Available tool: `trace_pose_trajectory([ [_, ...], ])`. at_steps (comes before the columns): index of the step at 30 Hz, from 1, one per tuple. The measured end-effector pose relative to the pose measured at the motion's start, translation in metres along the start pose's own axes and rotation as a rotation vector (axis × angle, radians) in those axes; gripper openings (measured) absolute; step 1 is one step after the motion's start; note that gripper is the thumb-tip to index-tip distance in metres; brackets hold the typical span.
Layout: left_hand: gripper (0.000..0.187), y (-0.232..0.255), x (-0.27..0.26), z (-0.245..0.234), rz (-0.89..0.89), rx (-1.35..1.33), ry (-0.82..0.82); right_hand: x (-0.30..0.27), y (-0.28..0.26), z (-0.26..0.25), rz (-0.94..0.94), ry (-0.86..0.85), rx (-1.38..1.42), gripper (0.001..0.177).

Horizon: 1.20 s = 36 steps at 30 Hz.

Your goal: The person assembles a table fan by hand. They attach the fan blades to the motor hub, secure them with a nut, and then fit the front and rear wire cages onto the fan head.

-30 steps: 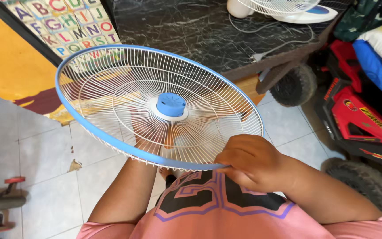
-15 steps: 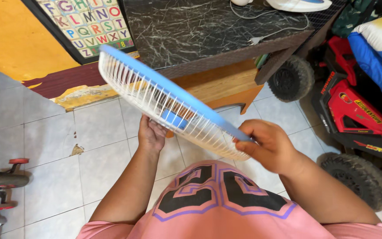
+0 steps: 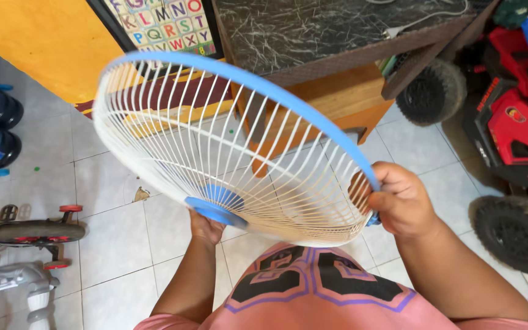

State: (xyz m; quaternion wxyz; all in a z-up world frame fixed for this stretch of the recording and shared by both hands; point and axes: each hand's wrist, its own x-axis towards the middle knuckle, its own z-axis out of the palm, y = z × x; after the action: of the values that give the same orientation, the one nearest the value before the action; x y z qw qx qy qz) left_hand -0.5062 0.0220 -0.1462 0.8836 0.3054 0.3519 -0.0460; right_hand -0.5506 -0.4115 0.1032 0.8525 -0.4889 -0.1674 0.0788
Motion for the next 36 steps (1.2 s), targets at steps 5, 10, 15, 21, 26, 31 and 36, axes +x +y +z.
trace_pose_trajectory([
  [5, 0.069, 0.043, -0.033, 0.029, 0.031, -0.074, -0.257, -0.011, 0.008, -0.005, -0.046, 0.041, 0.164, 0.031],
  [10, 0.065, 0.058, -0.062, 0.049, 0.065, -0.105, -0.351, -0.018, 0.012, -0.006, -0.007, 0.059, 0.167, 0.033],
  [15, 0.063, 0.046, -0.059, 0.064, 0.09, -0.06, -0.324, -0.018, -0.005, -0.011, -0.072, 0.093, 0.036, 0.035],
  [21, 0.057, 0.013, -0.042, 0.117, 0.132, -0.018, -0.409, -0.013, -0.042, -0.063, -0.096, 0.139, -0.112, 0.032],
  [26, 0.055, -0.028, -0.041, 0.191, 0.098, -0.056, -0.448, -0.008, -0.08, -0.139, -0.066, 0.292, 0.039, 0.031],
  [31, 0.055, -0.079, -0.039, 0.264, 0.107, -0.018, -0.442, -0.009, -0.12, -0.218, -0.063, 0.303, 0.086, 0.029],
  [36, 0.065, -0.126, -0.045, 0.331, 0.132, 0.114, -0.439, -0.011, -0.146, -0.294, -0.121, 0.369, 0.047, 0.026],
])
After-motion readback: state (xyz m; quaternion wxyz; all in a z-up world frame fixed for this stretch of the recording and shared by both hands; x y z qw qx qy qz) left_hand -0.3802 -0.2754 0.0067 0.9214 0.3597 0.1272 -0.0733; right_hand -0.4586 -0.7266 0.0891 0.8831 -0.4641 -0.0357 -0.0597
